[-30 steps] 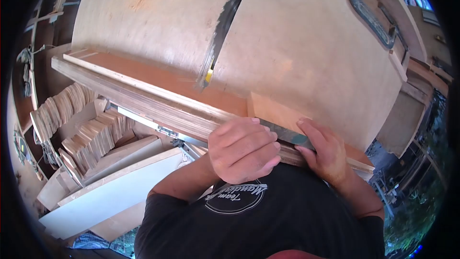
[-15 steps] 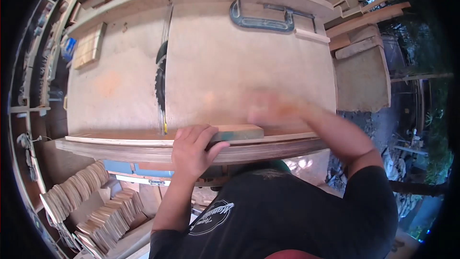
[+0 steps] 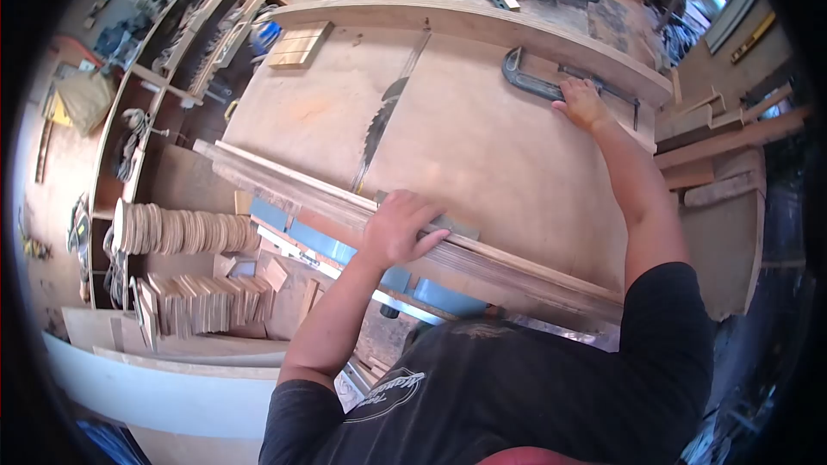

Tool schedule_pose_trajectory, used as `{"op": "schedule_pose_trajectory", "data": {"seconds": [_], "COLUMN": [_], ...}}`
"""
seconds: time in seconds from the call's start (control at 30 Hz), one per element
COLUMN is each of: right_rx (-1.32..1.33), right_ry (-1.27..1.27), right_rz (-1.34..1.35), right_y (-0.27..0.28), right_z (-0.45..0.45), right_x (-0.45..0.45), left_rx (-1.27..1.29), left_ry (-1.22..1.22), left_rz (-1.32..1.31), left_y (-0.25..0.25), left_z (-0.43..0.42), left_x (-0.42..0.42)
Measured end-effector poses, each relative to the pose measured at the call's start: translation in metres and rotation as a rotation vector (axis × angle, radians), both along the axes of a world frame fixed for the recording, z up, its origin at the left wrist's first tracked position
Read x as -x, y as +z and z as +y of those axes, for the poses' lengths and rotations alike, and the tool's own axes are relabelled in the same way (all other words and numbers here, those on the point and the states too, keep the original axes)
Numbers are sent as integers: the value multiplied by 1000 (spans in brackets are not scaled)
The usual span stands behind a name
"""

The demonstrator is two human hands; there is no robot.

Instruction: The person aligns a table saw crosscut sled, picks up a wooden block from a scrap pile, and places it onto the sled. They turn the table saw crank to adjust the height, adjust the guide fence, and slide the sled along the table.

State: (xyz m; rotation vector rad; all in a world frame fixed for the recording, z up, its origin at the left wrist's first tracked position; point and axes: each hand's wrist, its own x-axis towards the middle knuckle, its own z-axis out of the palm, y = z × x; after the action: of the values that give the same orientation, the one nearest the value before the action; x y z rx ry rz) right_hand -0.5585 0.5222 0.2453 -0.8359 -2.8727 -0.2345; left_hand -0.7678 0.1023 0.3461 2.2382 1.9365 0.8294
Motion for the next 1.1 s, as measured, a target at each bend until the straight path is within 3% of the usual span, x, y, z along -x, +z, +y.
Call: {"op": "schedule_pose_trajectory", "data": {"seconds": [0.13, 0.2, 0.3, 0.43, 0.57, 0.63, 0.73, 0.9, 0.97, 1.1], "right_rx": [4, 97, 144, 110, 17, 173, 221, 322, 464, 490], "right_ry": [40, 78, 39, 32, 54, -105, -101, -223, -383, -377], "right_rz": [6, 179, 319, 307, 270, 115, 183, 251, 313, 561], "right_y": [42, 72, 136, 160, 103, 80, 49, 61, 70, 100], "right_z": [10, -2, -57, -122, -182, -205, -231, -262, -280, -362], "right_x": [10, 6, -3, -29, -53, -50, -47, -47, -51, -53], "left_rx": [35, 10, 4, -31, -175, -236, -333, -409, -388, -279], "left_ry": [-10, -17, -29, -53, -91, -94, -179, -347, -294, -88], "left_rz": [-1, -16, -52, -51, -57, -87, -147, -230, -244, -233], "left_y": [-1, 0, -5, -11, -21, -24, -25, -31, -38, -64], "left_z": [-1, -3, -4, -5, -8, -9, -16, -57, -93, -183], "left_x": [3, 1, 6, 11, 13, 14, 20, 41, 60, 117]}}
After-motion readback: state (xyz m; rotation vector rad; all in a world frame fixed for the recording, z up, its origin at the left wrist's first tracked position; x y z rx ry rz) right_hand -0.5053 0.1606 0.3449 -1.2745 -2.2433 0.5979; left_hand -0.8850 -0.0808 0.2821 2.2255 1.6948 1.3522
